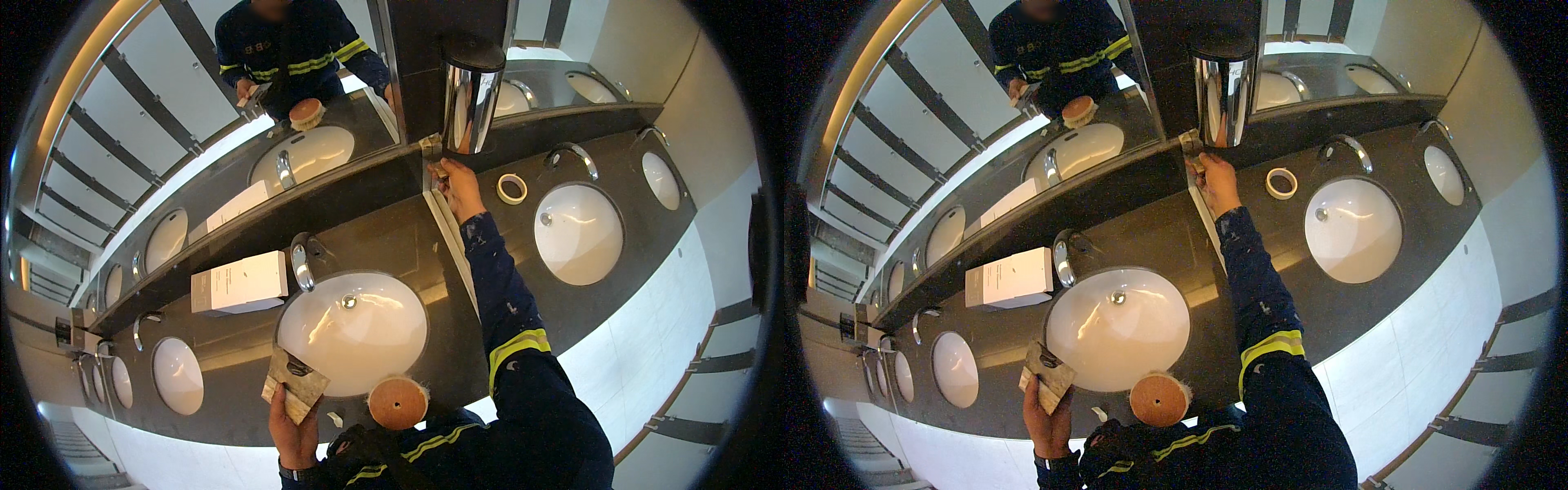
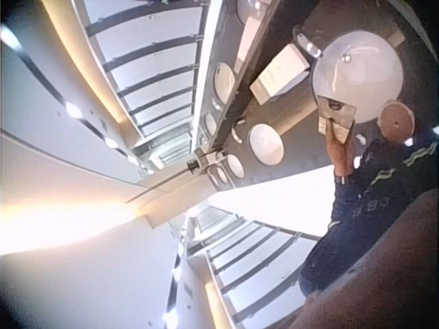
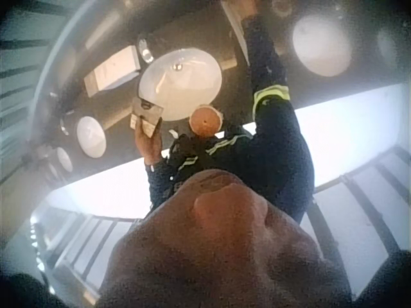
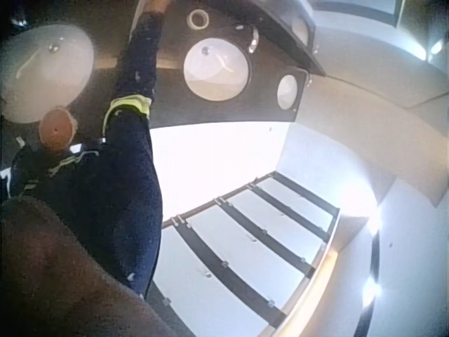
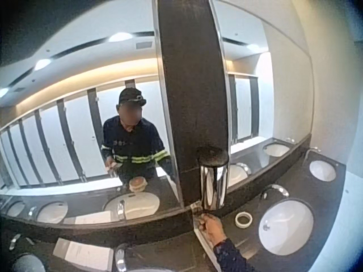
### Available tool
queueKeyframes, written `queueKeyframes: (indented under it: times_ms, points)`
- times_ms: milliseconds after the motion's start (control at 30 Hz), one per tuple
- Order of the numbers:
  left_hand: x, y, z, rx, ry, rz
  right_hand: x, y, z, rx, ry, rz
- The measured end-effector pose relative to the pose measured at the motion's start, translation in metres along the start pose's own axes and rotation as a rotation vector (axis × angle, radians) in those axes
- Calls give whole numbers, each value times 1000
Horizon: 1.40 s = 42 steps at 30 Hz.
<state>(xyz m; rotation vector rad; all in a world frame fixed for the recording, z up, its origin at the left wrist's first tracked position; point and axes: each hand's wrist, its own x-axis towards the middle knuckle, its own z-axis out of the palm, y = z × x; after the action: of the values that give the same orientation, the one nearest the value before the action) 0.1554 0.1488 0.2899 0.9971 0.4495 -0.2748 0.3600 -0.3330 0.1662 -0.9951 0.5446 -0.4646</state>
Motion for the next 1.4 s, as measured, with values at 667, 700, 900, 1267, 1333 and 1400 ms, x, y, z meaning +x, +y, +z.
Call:
queueKeyframes:
  times_ms: [667,700,900,1267,1333,1400]
  points:
    - [-10,4,-2,-61,-90,6,-50,13,-21,-1015,68,-735]
    - [-10,3,-3,-61,-69,2,-55,10,-20,-1026,71,-699]
    - [-11,6,-9,-65,-23,11,-63,-5,-22,-1028,151,-737]
    - [-3,12,-19,-92,-8,3,-58,-3,-2,-1108,210,-788]
    - [-1,12,-20,-82,-2,-2,-46,-1,-8,-1043,254,-778]
    - [0,13,-21,-82,3,1,-45,0,-8,-1017,277,-730]
